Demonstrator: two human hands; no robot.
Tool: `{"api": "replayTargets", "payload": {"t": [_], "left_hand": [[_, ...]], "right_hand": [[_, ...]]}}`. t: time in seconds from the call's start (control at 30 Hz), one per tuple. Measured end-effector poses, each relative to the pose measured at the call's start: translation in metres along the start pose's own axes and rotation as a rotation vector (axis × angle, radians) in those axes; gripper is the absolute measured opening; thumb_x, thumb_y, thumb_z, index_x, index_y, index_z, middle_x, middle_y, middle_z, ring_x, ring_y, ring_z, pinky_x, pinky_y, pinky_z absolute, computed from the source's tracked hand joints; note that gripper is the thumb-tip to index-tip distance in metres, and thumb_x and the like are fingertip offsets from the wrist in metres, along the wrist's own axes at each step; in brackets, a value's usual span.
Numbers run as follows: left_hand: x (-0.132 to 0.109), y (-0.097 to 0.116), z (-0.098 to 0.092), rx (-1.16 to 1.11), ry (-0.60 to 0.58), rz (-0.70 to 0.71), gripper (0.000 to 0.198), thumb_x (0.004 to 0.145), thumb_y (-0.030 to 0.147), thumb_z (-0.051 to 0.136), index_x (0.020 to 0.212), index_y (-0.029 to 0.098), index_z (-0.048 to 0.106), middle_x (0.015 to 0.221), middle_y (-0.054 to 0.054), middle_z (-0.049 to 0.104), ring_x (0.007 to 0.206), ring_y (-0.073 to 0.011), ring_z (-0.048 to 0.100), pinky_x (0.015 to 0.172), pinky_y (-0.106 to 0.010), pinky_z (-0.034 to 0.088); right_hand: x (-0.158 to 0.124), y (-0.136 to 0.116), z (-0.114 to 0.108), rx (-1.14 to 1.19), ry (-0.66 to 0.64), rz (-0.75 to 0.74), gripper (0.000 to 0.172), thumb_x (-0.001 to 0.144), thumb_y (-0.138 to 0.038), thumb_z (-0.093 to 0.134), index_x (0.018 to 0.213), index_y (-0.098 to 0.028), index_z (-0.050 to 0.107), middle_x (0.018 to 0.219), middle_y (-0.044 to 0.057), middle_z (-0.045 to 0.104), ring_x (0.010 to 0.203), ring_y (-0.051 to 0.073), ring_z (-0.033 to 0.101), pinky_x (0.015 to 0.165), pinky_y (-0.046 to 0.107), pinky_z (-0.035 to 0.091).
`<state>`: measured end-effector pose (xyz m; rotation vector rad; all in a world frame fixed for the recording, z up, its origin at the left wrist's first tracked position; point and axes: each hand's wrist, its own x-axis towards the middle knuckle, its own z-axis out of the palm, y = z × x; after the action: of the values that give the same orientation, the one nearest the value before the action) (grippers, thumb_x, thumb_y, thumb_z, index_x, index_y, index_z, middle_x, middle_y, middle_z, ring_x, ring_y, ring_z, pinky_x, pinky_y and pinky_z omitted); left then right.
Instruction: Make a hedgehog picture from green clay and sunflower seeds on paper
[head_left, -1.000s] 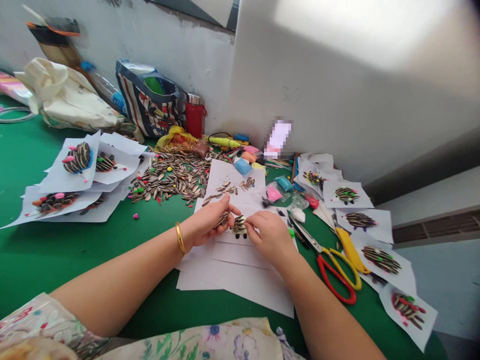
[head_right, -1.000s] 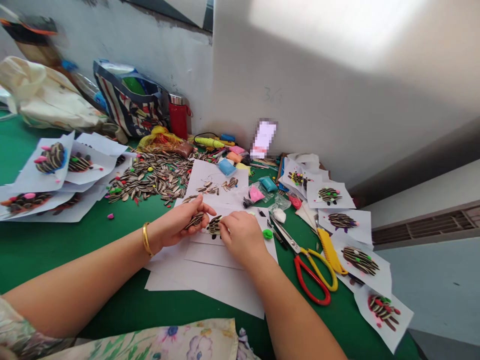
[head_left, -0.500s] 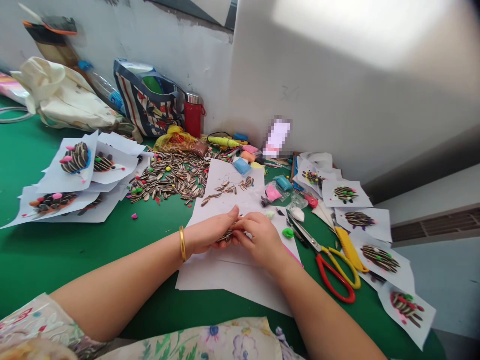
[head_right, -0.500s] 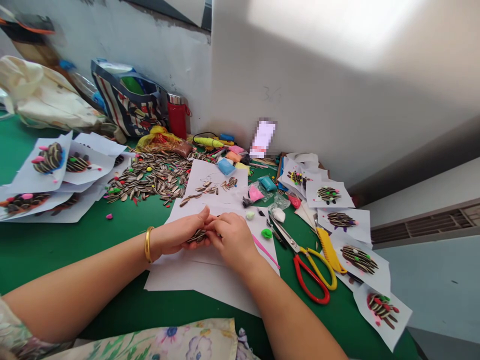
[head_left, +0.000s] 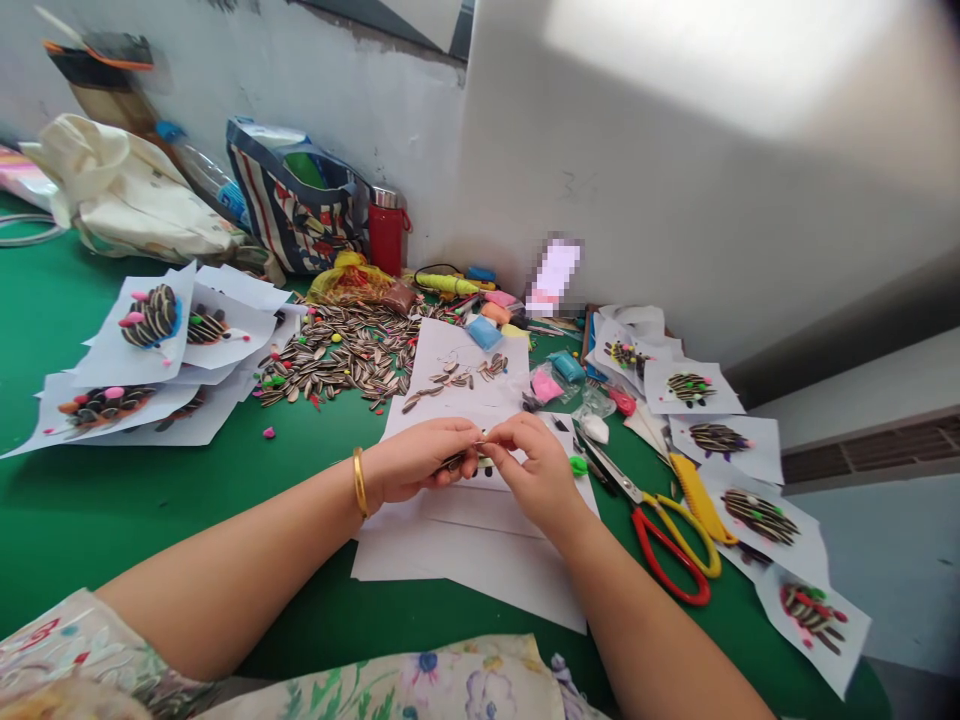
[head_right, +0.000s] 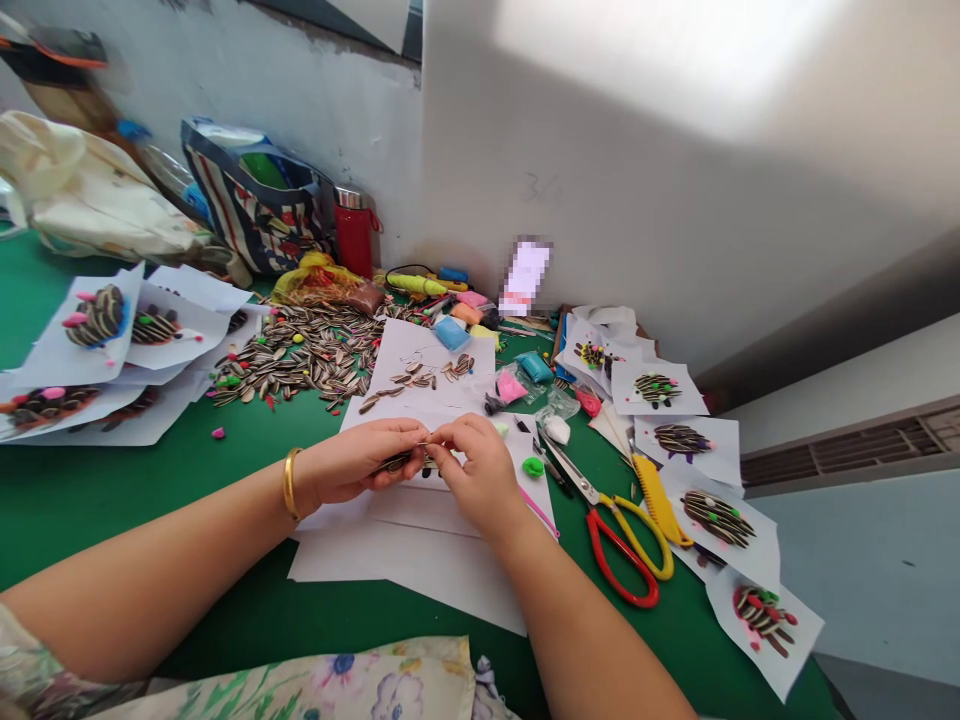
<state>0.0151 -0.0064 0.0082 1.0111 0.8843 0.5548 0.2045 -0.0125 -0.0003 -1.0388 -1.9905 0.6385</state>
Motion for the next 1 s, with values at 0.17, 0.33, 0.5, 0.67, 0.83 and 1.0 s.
{"api": "replayTargets", "payload": {"t": [0.17,0.33,0.5,0.67,0.83,1.0], "left_hand": [[0.0,0.0,-0.001,-0.081,0.003,0.029,0.03,0.084,0.044,0.063,0.081,0.017,0.052,0.065,0.004,0.049,0.042,-0.0018,0.032,0.04,-0.017,0.016],[0.002,-0.001,-0.002,-0.116,0.091,0.074,0.029,0.083,0.041,0.067,0.078,0.017,0.051,0.059,0.006,0.045,0.042,-0.002,0.031,0.041,-0.017,0.016],[0.002,0.001,0.0,-0.091,0.149,0.1,0.026,0.079,0.036,0.069,0.074,0.016,0.053,0.055,0.006,0.042,0.042,-0.0029,0.03,0.04,-0.017,0.016],[0.004,0.003,0.0,-0.036,0.212,0.097,0.021,0.079,0.032,0.065,0.072,0.016,0.054,0.055,0.006,0.043,0.041,-0.003,0.031,0.039,-0.017,0.017],[0.006,0.004,-0.003,-0.064,0.298,0.087,0.011,0.08,0.026,0.06,0.078,0.016,0.059,0.061,0.004,0.047,0.041,-0.0026,0.032,0.038,-0.016,0.019],[0.007,0.004,-0.006,-0.081,0.305,0.089,0.009,0.08,0.025,0.059,0.078,0.015,0.059,0.061,0.004,0.047,0.041,-0.0024,0.031,0.038,-0.016,0.018]], "right_hand": [[0.001,-0.001,-0.001,0.024,-0.005,0.002,0.008,0.09,-0.025,0.059,0.095,-0.023,0.066,0.084,0.002,0.062,0.081,0.018,0.057,0.078,0.034,0.046],[-0.001,-0.003,0.002,0.019,0.003,0.054,0.011,0.083,-0.022,0.063,0.093,-0.023,0.062,0.086,0.001,0.063,0.081,0.017,0.057,0.077,0.032,0.045],[-0.003,0.0,0.004,0.043,0.0,0.111,0.006,0.086,-0.025,0.061,0.09,-0.022,0.064,0.085,0.001,0.067,0.079,0.016,0.058,0.074,0.03,0.045],[0.002,0.002,-0.006,0.019,0.024,0.123,0.006,0.086,-0.02,0.06,0.084,-0.022,0.065,0.083,-0.001,0.065,0.078,0.015,0.056,0.074,0.028,0.044],[0.007,0.004,-0.018,-0.153,-0.121,0.128,0.012,0.081,-0.014,0.06,0.074,-0.022,0.066,0.08,0.001,0.06,0.082,0.017,0.055,0.074,0.029,0.042],[0.006,0.004,-0.016,-0.315,-0.254,0.118,0.015,0.075,-0.008,0.062,0.069,-0.021,0.066,0.076,0.001,0.059,0.076,0.016,0.053,0.073,0.029,0.039]]}}
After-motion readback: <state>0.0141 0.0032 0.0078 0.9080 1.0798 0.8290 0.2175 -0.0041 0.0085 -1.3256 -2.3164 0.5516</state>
